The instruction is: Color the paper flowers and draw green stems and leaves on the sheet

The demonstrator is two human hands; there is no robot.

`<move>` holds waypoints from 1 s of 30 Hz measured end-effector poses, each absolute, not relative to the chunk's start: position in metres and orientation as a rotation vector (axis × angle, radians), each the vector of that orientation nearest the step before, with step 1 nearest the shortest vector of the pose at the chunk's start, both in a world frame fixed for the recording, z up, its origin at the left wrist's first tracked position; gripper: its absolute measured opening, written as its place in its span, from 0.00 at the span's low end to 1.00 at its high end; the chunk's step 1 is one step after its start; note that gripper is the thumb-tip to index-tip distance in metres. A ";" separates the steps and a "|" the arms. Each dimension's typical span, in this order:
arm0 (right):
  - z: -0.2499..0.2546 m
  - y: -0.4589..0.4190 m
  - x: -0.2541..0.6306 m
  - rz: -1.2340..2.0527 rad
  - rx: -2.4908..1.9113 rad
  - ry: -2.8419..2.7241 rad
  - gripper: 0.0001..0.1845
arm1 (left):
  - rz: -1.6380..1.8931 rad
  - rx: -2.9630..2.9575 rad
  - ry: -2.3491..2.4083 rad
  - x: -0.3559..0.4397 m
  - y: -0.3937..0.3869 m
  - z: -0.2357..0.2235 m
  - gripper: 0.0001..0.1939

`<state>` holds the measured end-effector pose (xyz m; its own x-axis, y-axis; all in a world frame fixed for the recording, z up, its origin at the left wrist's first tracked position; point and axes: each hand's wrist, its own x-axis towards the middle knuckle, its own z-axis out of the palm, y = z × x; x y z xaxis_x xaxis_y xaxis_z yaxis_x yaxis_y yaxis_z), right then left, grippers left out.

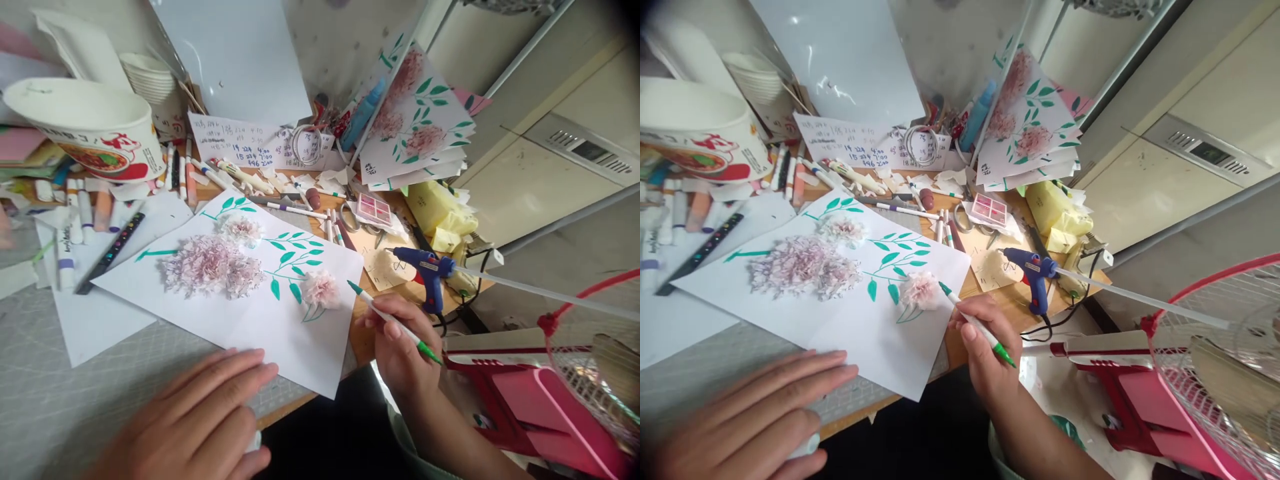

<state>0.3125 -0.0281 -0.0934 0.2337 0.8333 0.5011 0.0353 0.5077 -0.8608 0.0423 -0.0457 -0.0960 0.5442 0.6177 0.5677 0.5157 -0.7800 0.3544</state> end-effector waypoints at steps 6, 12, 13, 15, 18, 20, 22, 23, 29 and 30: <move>-0.096 -0.022 0.322 0.679 -0.998 -0.892 0.05 | 0.966 2.787 0.797 0.071 -0.053 -0.097 0.17; -0.091 -0.008 0.325 0.724 -1.134 -1.044 0.09 | 0.709 2.903 0.744 0.097 -0.059 -0.085 0.12; -0.090 -0.004 0.326 0.743 -1.145 -1.069 0.09 | 0.705 2.915 0.728 0.101 -0.059 -0.085 0.12; -0.087 0.005 0.328 0.810 -1.148 -1.091 0.10 | 0.716 2.924 0.721 0.106 -0.056 -0.084 0.13; -0.080 0.019 0.332 0.902 -1.147 -1.096 0.11 | 0.730 2.925 0.713 0.110 -0.054 -0.085 0.14; -0.076 0.025 0.332 0.924 -1.187 -1.105 0.11 | 0.736 2.924 0.719 0.109 -0.054 -0.087 0.13; -0.074 0.025 0.330 0.930 -1.239 -1.105 0.11 | 0.733 2.919 0.739 0.106 -0.055 -0.088 0.12; -0.074 0.024 0.328 0.930 -1.254 -1.102 0.12 | 0.728 2.911 0.753 0.104 -0.057 -0.087 0.11; -0.079 0.005 0.316 1.001 -1.179 -1.118 0.14 | 0.695 2.780 0.962 0.093 -0.064 -0.066 0.09; -0.079 0.001 0.315 0.991 -1.172 -1.126 0.13 | 0.700 2.767 0.994 0.093 -0.064 -0.063 0.11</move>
